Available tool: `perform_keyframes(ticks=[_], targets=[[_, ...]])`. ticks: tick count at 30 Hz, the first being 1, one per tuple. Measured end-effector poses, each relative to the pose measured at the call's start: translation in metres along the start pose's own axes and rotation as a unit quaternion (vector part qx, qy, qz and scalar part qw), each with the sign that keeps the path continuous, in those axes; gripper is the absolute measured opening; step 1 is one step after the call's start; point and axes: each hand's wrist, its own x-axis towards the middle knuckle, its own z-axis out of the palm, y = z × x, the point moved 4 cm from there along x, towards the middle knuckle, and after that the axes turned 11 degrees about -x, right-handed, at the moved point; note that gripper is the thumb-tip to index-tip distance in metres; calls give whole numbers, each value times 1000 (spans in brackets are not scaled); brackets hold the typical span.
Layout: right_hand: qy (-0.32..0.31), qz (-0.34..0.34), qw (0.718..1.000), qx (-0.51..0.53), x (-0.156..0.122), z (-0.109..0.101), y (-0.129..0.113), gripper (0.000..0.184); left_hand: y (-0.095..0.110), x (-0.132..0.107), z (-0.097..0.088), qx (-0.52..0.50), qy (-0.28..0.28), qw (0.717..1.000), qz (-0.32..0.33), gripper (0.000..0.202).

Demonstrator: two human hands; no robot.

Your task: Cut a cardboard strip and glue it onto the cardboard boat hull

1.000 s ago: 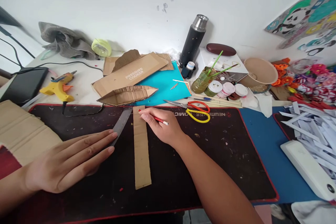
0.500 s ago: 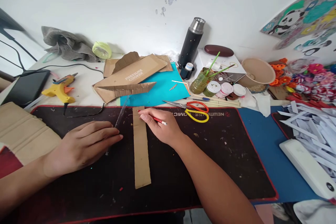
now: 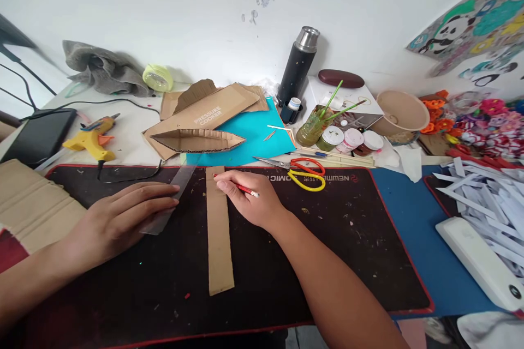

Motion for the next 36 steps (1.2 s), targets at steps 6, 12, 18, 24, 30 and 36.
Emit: perform_keyframes(ticks=[6, 12, 18, 24, 30, 36], targets=[[3, 10, 1000, 19, -1, -3, 0, 43, 10, 7, -6, -30, 1, 998, 52, 51], [5, 35, 998, 46, -1, -2, 6, 47, 8, 10, 10, -41, -26, 995, 83, 44], [19, 40, 997, 65, -1, -1, 10, 45, 11, 10, 17, -20, -23, 994, 100, 38], [25, 58, 995, 74, 0, 0, 12, 44, 12, 9, 23, -1, -22, 993, 116, 32], [57, 54, 993, 90, 0, 1, 12, 43, 15, 7, 27, 2, -45, 991, 122, 35], [78, 67, 990, 93, 0, 0, 11, 44, 16, 8, 27, 1, -36, 992, 122, 32]])
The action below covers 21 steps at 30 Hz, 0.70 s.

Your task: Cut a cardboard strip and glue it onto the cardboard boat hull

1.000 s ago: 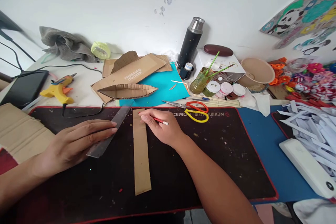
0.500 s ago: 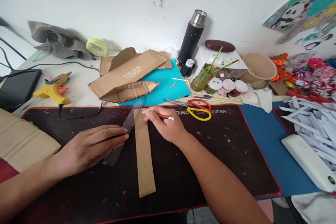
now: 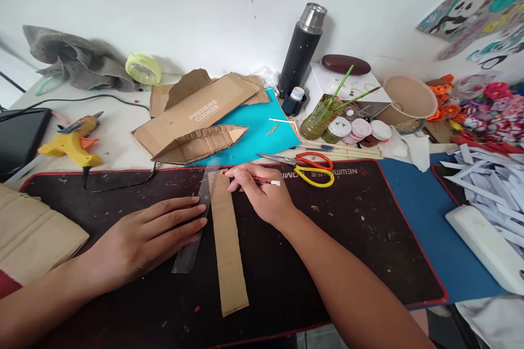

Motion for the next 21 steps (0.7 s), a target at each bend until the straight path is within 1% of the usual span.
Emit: perform_keyframes(ticks=[5, 13, 21], targets=[[2, 1, 1000, 2, 0, 0, 0, 44, 1, -2, 0, 4, -11, 1000, 6, 32], [4, 6, 1000, 5, -1, 1, -1, 43, 3, 7, -3, 2, 7, 1000, 11, 29], [1, 6, 1000, 7, -1, 2, 0, 41, 1, 2, 0, -1, 9, 1000, 15, 31]])
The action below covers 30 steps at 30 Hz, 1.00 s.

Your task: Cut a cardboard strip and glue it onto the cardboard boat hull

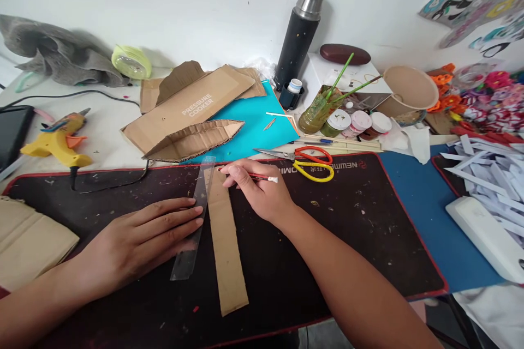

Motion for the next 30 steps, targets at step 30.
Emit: perform_keyframes(ticks=[30], targets=[[-5, 1, 1000, -13, -2, -1, 0, 41, -2, -6, 0, -42, -8, 999, -30, 34]])
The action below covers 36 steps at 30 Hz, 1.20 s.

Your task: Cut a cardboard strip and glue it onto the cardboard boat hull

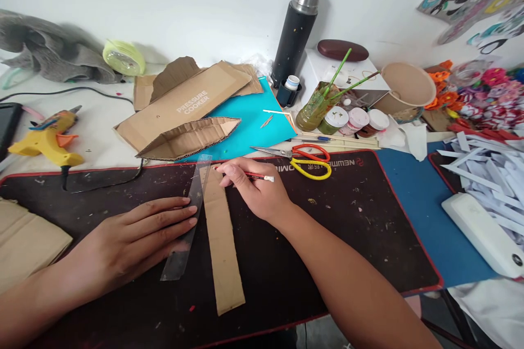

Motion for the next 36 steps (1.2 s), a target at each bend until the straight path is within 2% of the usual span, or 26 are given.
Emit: perform_keyframes(ticks=[28, 36], targets=[[-8, -5, 1000, -19, -1, 3, -3, 45, -3, 0, 1, -26, 5, 1000, -12, 39], [-7, -6, 999, -34, 0, 3, -6, 48, -2, 1, 1, -16, 3, 1000, -10, 33]])
